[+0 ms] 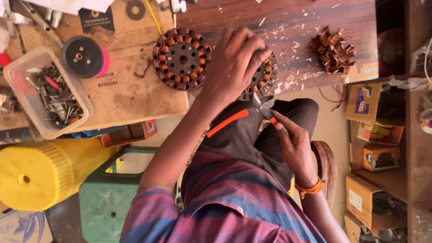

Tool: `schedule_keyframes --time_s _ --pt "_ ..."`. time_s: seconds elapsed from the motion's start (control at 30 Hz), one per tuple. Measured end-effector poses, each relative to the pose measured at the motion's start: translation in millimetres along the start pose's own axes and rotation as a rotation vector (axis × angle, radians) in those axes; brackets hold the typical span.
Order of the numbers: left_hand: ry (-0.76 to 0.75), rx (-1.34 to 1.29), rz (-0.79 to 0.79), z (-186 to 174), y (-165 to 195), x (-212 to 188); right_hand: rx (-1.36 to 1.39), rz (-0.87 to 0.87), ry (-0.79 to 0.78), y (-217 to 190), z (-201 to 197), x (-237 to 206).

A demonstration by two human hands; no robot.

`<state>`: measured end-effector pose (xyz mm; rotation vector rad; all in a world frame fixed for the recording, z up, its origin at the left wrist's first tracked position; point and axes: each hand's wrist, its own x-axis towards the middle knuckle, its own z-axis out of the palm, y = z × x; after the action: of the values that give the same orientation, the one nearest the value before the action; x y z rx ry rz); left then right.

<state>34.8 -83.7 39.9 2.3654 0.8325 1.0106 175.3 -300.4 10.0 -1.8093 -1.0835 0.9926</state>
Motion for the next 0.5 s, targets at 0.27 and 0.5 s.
schedule_keyframes --time_s 0.27,0.5 --pt "-0.184 0.111 0.035 43 -42 2 -0.034 0.043 -0.057 -24 -6 7" --pt "-0.201 0.045 0.078 41 -45 2 -0.074 0.149 -0.065 -7 -15 20"
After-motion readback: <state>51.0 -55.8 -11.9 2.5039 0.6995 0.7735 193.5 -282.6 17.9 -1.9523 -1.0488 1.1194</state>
